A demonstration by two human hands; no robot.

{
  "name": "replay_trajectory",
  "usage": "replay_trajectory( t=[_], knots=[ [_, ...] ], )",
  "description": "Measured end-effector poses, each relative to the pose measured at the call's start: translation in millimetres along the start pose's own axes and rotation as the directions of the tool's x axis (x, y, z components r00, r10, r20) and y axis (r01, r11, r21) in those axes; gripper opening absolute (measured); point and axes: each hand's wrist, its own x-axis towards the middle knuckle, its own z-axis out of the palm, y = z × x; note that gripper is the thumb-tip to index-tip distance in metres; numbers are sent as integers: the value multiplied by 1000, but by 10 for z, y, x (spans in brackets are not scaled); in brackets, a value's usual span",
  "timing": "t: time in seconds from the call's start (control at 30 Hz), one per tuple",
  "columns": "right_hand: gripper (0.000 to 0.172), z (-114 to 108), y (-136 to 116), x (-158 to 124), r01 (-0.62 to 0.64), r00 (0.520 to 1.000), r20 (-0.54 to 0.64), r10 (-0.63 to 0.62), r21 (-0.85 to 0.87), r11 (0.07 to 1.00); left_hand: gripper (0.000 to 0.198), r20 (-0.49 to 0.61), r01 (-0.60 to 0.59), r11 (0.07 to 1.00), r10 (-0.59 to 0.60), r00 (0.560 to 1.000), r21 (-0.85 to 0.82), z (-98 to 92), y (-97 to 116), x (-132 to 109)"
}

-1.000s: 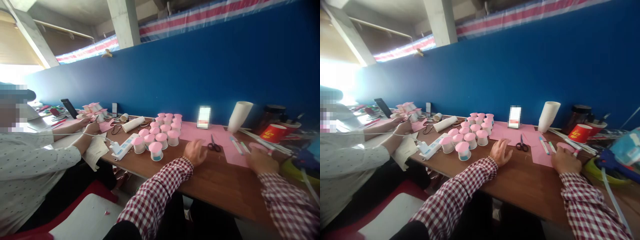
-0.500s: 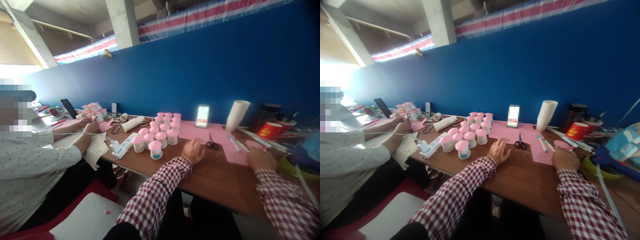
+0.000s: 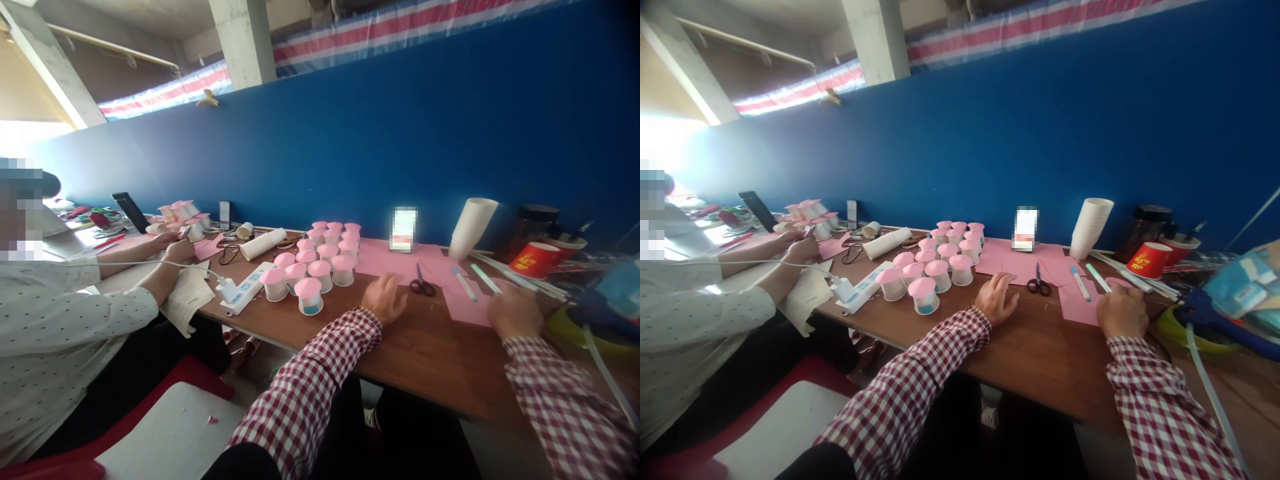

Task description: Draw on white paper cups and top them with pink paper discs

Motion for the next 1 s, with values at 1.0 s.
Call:
replay_trajectory(
  t=[1.0],
  knots=[
    [40, -77, -358, -194, 65, 992, 100, -72, 75, 995, 39, 33, 23, 1000, -23, 999, -4, 75, -62, 2]
  ],
)
